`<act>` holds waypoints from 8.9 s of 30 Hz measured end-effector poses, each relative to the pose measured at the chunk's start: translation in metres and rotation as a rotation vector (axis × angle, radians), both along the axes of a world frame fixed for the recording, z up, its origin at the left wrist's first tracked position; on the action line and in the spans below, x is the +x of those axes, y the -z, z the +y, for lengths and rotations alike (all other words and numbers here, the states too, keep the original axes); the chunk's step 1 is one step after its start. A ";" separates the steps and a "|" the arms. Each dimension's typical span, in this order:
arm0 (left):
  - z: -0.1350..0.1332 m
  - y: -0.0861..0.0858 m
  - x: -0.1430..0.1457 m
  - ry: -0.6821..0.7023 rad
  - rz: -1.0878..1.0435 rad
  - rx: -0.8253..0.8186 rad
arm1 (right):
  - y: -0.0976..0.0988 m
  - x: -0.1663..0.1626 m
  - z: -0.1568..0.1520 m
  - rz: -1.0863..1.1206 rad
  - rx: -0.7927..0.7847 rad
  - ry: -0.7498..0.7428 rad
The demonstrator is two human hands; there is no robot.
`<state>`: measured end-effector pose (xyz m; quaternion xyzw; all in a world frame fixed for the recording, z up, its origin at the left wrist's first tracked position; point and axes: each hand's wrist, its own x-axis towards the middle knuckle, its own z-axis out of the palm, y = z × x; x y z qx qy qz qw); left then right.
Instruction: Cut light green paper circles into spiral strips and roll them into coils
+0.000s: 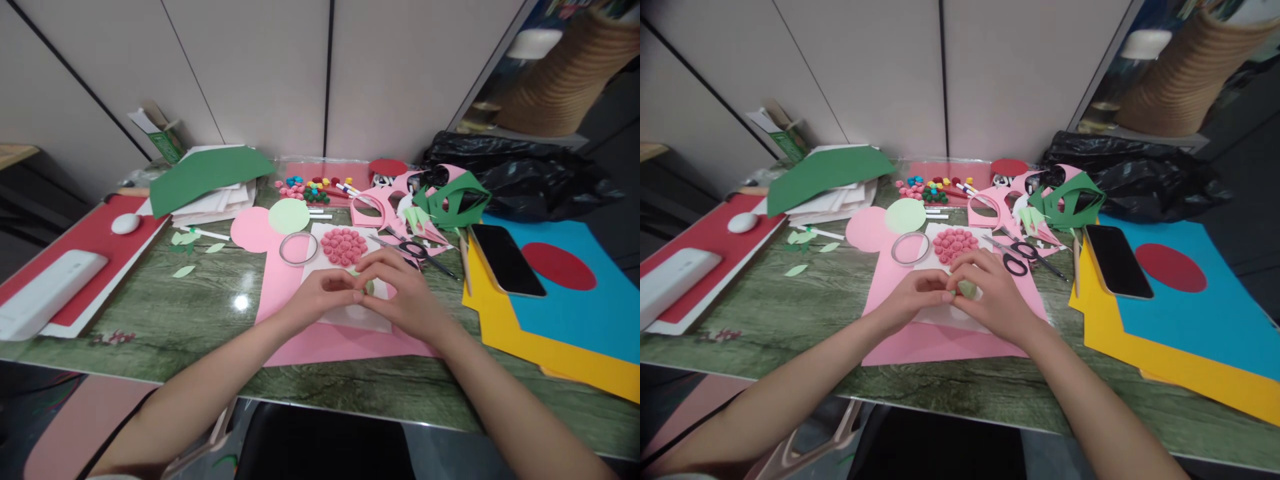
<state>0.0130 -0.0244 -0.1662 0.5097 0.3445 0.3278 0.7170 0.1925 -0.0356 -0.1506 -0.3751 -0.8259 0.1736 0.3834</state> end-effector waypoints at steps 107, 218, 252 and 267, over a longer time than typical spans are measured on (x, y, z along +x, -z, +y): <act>0.004 0.003 -0.003 -0.020 0.003 -0.057 | 0.000 0.004 0.005 -0.029 -0.006 -0.040; -0.002 -0.001 0.002 -0.384 0.213 0.306 | 0.001 -0.002 -0.001 0.199 -0.215 0.179; 0.003 0.008 -0.001 -0.247 0.073 0.082 | 0.004 -0.002 0.002 0.210 -0.219 0.153; 0.003 0.005 -0.001 -0.248 0.047 0.049 | 0.001 -0.003 0.001 0.166 -0.188 0.170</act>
